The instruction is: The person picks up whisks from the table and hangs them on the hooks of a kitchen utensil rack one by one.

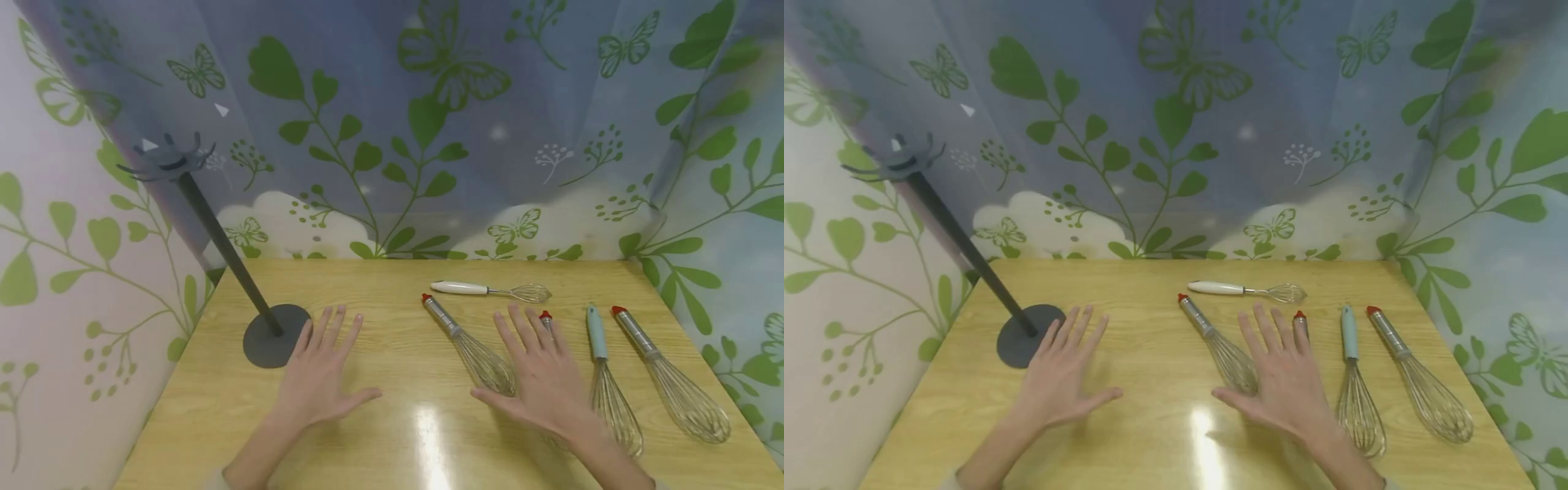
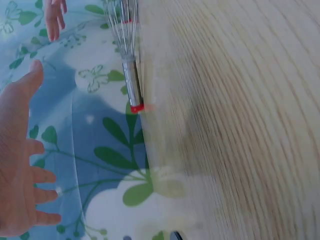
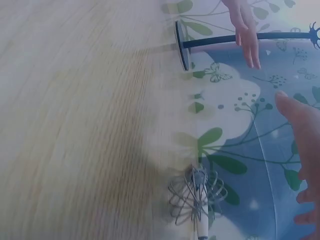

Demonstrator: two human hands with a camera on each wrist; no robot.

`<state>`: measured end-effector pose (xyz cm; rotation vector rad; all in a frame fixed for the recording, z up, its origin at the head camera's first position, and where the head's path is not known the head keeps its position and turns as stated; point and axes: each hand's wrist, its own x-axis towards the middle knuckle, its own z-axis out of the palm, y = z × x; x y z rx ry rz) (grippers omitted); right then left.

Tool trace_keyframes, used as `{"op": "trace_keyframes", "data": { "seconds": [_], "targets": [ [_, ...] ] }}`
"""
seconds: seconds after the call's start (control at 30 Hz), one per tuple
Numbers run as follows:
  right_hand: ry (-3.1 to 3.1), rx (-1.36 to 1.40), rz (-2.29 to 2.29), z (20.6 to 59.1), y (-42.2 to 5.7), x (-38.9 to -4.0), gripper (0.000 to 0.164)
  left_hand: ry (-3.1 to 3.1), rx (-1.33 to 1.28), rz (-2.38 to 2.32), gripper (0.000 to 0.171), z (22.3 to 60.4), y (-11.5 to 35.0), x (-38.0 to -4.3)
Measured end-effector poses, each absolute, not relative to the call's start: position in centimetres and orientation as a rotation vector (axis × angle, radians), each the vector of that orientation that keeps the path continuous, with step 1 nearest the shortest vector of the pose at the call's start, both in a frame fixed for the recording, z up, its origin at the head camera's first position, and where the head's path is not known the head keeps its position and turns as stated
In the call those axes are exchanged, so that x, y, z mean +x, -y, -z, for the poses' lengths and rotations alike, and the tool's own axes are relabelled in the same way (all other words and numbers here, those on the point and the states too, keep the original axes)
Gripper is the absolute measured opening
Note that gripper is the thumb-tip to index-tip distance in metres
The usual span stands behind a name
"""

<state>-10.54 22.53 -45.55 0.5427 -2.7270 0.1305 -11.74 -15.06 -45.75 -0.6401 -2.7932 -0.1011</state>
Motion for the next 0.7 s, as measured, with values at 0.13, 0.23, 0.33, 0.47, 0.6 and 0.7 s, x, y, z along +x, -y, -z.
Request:
{"op": "trace_keyframes", "data": {
  "seconds": [0.13, 0.23, 0.33, 0.47, 0.6, 0.7],
  "targets": [
    [2.743, 0.558, -0.189, 45.6, -21.5, -10.9, 0.122, 2.789, -0.604, 0.151, 0.117, 45.8, 16.5, -11.7],
    [2.769, 0.572, -0.262, 45.7, -20.3, -11.2, 0.122, 2.768, -0.591, 0.179, 0.115, 45.6, 17.7, -11.7],
    [2.791, 0.597, -0.322, 45.7, -18.9, -11.6, 0.120, 2.721, -0.586, 0.206, 0.112, 45.3, 19.0, -11.5],
    [2.785, 0.640, -0.379, 45.9, -16.9, -12.1, 0.118, 2.653, -0.576, 0.260, 0.107, 45.0, 20.7, -11.3],
    [2.748, 0.694, -0.464, 46.2, -15.1, -12.7, 0.116, 2.604, -0.557, 0.402, 0.102, 44.5, 22.2, -11.3],
    [2.722, 0.739, -0.530, 46.6, -13.7, -13.1, 0.113, 2.555, -0.541, 0.523, 0.099, 44.0, 23.2, -11.3]
  ]
}}
